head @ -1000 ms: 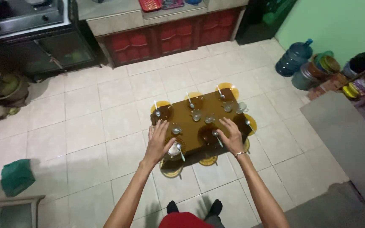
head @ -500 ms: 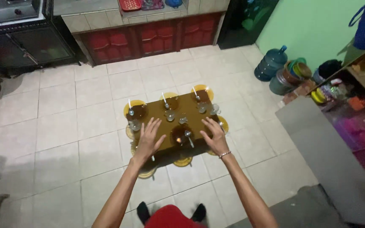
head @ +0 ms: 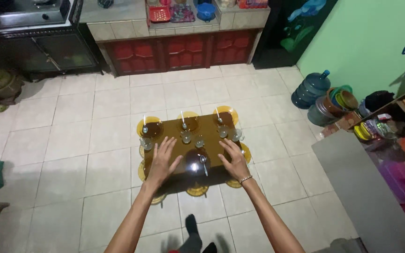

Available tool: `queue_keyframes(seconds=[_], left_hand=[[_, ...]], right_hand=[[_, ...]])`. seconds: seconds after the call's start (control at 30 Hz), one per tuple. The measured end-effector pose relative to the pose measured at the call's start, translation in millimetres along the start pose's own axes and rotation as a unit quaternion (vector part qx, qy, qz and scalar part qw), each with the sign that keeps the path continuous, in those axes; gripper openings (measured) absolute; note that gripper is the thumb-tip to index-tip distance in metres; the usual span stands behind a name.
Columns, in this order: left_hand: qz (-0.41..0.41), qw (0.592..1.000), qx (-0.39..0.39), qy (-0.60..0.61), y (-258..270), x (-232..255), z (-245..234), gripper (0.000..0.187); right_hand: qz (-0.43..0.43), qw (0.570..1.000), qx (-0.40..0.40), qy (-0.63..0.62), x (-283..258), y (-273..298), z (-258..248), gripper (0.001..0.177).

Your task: Arrange plates, spoons, and glasses on a small dining table.

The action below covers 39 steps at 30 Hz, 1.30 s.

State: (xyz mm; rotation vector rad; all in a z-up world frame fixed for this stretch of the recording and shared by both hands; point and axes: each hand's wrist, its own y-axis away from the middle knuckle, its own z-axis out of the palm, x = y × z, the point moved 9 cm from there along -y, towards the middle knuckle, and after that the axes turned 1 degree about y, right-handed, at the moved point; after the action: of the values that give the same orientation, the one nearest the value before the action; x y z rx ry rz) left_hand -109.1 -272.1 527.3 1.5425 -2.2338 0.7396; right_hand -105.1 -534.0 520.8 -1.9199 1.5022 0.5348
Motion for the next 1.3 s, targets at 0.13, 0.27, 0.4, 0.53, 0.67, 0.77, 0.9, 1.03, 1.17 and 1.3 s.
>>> queue_keyframes(seconds=[0.13, 0.27, 0.4, 0.53, 0.67, 0.77, 0.9, 1.03, 1.17, 1.3], left_hand=[[0.001, 1.000, 0.013, 0.008, -23, -10, 11, 0.064], [-0.004, 0.999, 0.038, 0.030, -44, -23, 17, 0.063], [-0.011, 0.996, 0.058, 0.062, -58, -43, 28, 0.063], [-0.027, 0.995, 0.055, 0.084, -71, -48, 23, 0.061], [-0.023, 0.997, 0.044, 0.058, -90, -51, 22, 0.062], [-0.035, 0.997, 0.044, 0.057, -104, -55, 24, 0.062], [-0.035, 0.997, 0.057, 0.026, -117, -44, 26, 0.063], [-0.063, 0.996, 0.062, 0.024, -120, -30, 41, 0.062], [-0.083, 0.994, 0.064, 0.036, -129, -20, 66, 0.063], [-0.083, 0.993, 0.076, 0.037, -128, 3, 89, 0.064]], right_hand=[[-0.002, 1.000, 0.003, 0.016, 10, -22, 1, 0.047], [-0.019, 0.999, -0.017, 0.033, 20, -48, 15, 0.048], [-0.055, 0.993, -0.032, 0.098, 28, -75, 25, 0.047], [-0.053, 0.994, -0.052, 0.078, 22, -94, 23, 0.047], [-0.072, 0.995, -0.042, 0.055, 34, -116, 32, 0.048], [-0.078, 0.996, -0.032, 0.032, 38, -129, 30, 0.048], [-0.065, 0.997, -0.040, 0.015, 49, -140, 21, 0.047], [-0.043, 0.997, -0.062, -0.007, 71, -140, 20, 0.047], [-0.047, 0.996, -0.071, -0.026, 95, -144, 13, 0.047], [-0.097, 0.992, -0.068, -0.053, 131, -135, 12, 0.045]])
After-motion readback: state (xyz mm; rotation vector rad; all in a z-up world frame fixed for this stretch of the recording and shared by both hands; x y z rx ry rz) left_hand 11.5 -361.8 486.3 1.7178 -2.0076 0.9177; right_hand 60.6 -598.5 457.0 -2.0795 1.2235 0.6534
